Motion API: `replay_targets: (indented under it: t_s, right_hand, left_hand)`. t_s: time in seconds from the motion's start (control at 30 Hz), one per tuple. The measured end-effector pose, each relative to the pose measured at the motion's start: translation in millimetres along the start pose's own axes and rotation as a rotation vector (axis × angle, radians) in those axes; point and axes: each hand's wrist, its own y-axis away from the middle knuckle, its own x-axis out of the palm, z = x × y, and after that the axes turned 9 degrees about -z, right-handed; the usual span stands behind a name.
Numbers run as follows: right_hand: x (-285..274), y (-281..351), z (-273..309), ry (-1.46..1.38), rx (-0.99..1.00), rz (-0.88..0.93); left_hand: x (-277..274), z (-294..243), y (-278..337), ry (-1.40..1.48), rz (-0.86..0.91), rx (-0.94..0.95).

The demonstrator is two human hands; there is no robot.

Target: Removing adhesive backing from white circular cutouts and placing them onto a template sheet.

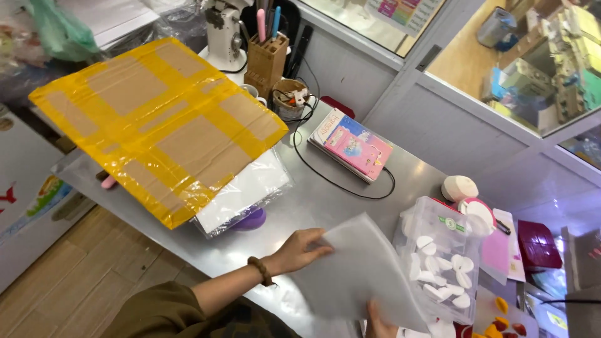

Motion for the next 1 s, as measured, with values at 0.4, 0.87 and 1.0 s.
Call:
replay_targets:
  t_s: [0.4,0.87,1.0]
  right_hand:
    - [126.8,-0.9,-5.6,-0.097,0.171,-0.006]
    - [123.2,6.5,-31.0,0.146,0.262,0.105]
    - [84.0,-35.4,-147.9,0.279,0.318,0.252]
  left_hand:
    - [63.0,96.8,77.6,-0.049,-0.58,-0.031]
    - [71.1,119.2,97.7,-0.015,-0.516,-0.228]
    - [60.5,135.4,103.4,-0.015,-0.471,-0.19]
